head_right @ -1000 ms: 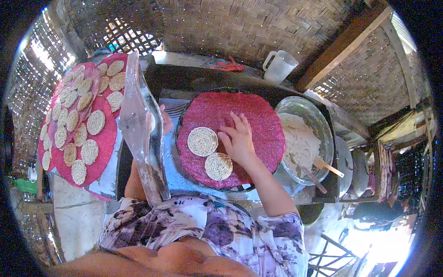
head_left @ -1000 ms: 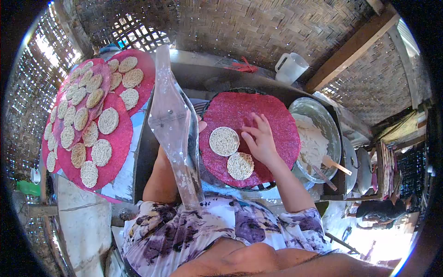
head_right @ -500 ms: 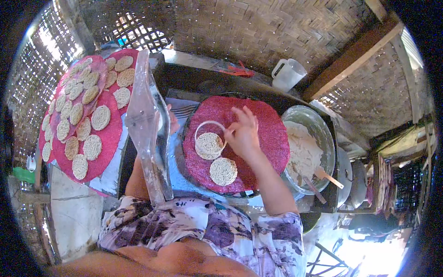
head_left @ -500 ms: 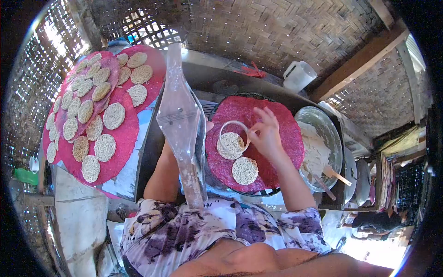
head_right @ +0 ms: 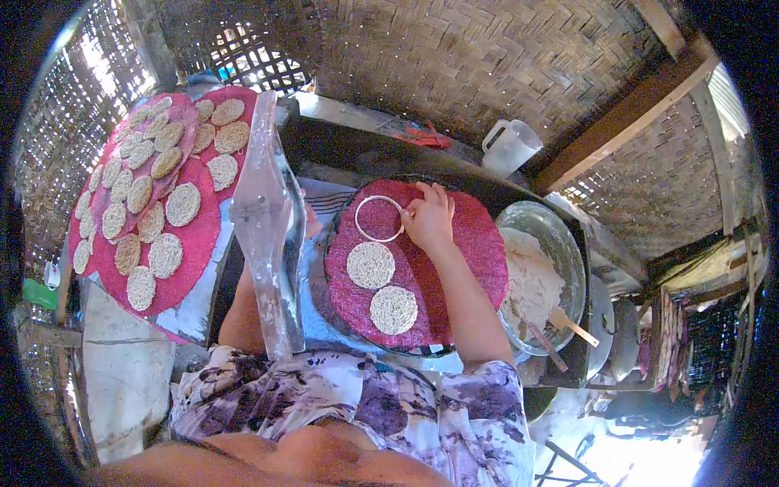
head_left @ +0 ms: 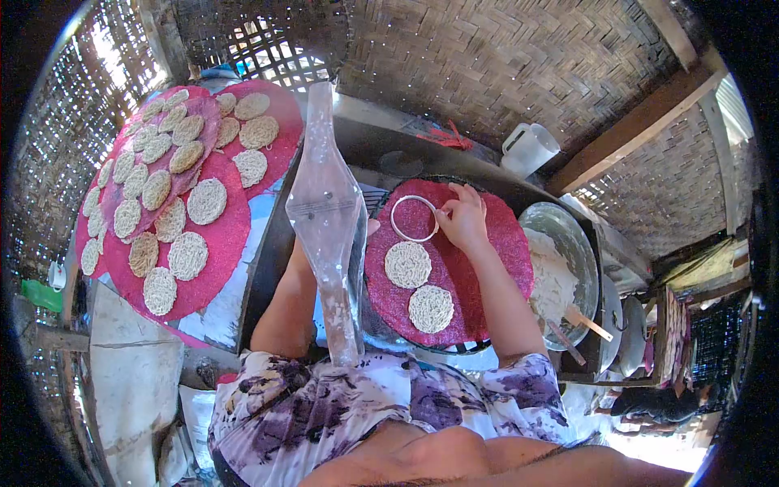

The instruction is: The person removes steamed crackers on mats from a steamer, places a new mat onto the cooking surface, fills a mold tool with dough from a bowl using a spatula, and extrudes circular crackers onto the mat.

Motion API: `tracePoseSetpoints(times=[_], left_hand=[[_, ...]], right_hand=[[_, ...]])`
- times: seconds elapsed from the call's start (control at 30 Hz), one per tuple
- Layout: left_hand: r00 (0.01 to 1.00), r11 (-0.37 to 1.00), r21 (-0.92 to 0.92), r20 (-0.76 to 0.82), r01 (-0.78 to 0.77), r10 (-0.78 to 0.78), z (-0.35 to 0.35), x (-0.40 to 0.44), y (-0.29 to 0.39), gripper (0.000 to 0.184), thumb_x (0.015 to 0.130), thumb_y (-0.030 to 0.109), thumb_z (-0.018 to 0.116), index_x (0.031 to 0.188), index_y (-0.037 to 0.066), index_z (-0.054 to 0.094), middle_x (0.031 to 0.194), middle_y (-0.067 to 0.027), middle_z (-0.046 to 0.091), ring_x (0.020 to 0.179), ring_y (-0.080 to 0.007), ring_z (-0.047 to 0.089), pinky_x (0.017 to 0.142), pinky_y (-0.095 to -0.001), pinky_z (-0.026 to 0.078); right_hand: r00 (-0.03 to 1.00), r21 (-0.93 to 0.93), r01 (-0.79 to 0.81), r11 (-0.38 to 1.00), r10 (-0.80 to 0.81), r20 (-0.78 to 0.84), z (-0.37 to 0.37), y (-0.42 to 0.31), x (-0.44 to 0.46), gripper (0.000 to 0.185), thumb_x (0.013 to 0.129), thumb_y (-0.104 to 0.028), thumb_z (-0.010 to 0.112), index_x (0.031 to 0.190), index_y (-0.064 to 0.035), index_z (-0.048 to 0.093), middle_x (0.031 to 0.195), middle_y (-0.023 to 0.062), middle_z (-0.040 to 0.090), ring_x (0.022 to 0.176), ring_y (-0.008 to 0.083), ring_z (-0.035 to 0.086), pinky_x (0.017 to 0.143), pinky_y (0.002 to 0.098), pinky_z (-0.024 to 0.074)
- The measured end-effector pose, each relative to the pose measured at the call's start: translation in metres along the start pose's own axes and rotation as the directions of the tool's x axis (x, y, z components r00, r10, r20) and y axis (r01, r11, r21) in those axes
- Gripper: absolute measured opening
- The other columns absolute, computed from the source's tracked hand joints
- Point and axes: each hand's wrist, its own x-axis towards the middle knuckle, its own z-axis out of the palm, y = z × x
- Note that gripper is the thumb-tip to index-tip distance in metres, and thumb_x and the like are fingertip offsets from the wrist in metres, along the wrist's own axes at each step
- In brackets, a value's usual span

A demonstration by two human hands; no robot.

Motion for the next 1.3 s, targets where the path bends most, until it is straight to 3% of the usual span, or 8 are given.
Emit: tracePoseSetpoints(times=[0.27,0.37,0.4,0.5,0.6,0.67,0.8,1.3], left_hand=[[0.995,0.981,0.178,-0.046,-0.082,0.091,0.008,0.015,-0.021,0.024,0.074,0.014,0.063,0.094,0.003,0.057,0.089,-0.0091,0.058,0.085,-0.0213,0.055,0.078,-0.0336,0.044],[0.922,0.666,0.695,-0.012,-0.270,0.386,0.034,0.022,0.034,0.029,0.070,0.015,0.063,0.096,0.004,0.058,0.093,-0.0112,0.061,0.090,-0.0292,0.058,0.089,-0.0373,0.041],[0.864,0.441,0.824,0.111,-0.357,0.492,0.035,0.028,0.025,0.037,0.066,0.020,0.065,0.098,0.004,0.057,0.091,-0.0138,0.061,0.089,-0.0306,0.057,0.095,-0.0454,0.034],[0.924,0.416,0.825,0.339,-0.383,0.179,0.041,0.043,0.011,0.052,0.063,0.025,0.067,0.108,0.005,0.051,0.094,-0.0165,0.060,0.095,-0.0300,0.055,0.096,-0.0547,0.028],[0.921,0.996,-0.048,0.388,0.071,-0.047,0.042,0.069,0.021,0.059,0.073,0.040,0.057,0.117,0.002,0.044,0.114,-0.0138,0.053,0.105,-0.0261,0.052,0.097,-0.0411,0.034],[0.856,0.461,-0.743,0.510,0.485,-0.079,0.036,0.107,0.021,0.070,0.081,0.058,0.038,0.119,-0.001,0.042,0.105,-0.0122,0.056,0.102,-0.0285,0.052,0.093,-0.0411,0.037],[0.885,0.332,-0.826,0.462,0.455,-0.062,0.053,0.130,0.032,0.078,0.081,0.066,0.024,0.119,0.000,0.043,0.069,-0.0049,0.052,0.079,-0.0274,0.054,0.087,-0.0443,0.039],[0.952,0.270,-0.916,0.262,0.297,-0.160,0.072,0.127,-0.031,0.067,0.082,0.063,0.031,0.114,0.008,0.051,0.051,0.0022,0.036,0.050,-0.0150,0.042,0.061,-0.0341,0.040]], right_hand=[[0.993,0.252,0.002,0.968,0.027,-0.111,-0.049,-0.025,-0.014,0.034,0.074,-0.037,0.061,0.091,-0.0073,0.063,0.122,0.0140,0.046,0.117,0.0307,0.039,0.099,0.0419,0.0288],[0.967,0.939,-0.119,0.322,-0.175,0.183,-0.066,-0.068,-0.049,0.069,0.084,-0.059,0.034,0.120,-0.0010,0.044,0.116,0.0143,0.051,0.109,0.0223,0.046,0.090,0.0351,0.0361],[0.824,0.845,-0.529,0.084,-0.187,0.534,-0.056,-0.067,-0.061,0.077,0.083,-0.064,0.023,0.121,0.0006,0.040,0.107,0.0129,0.056,0.098,0.0201,0.053,0.083,0.0331,0.0422],[0.778,0.779,-0.624,-0.062,-0.145,0.612,-0.076,-0.070,-0.066,0.070,0.084,-0.063,0.019,0.110,-0.0043,0.049,0.080,0.0104,0.060,0.060,0.0185,0.057,0.052,0.0290,0.0472],[0.736,0.741,-0.668,-0.068,-0.201,0.646,-0.080,-0.041,-0.065,0.071,0.080,-0.068,0.023,0.111,-0.0077,0.044,0.075,0.0101,0.055,0.056,0.0191,0.053,0.046,0.0304,0.0423],[0.683,0.699,-0.715,-0.033,-0.250,0.687,-0.086,-0.030,-0.063,0.070,0.079,-0.068,0.024,0.112,-0.0095,0.043,0.074,0.0106,0.055,0.053,0.0201,0.052,0.044,0.0298,0.0405],[0.649,0.674,-0.734,0.075,-0.213,0.730,-0.101,-0.019,-0.055,0.063,0.084,-0.062,0.021,0.105,-0.0089,0.049,0.073,0.0120,0.058,0.051,0.0193,0.054,0.042,0.0292,0.0429],[0.617,0.533,-0.703,0.471,0.029,0.787,-0.093,0.016,-0.034,0.061,0.088,-0.055,0.026,0.083,-0.0030,0.057,0.062,0.0090,0.060,0.045,0.0168,0.057,0.038,0.0274,0.0468]])
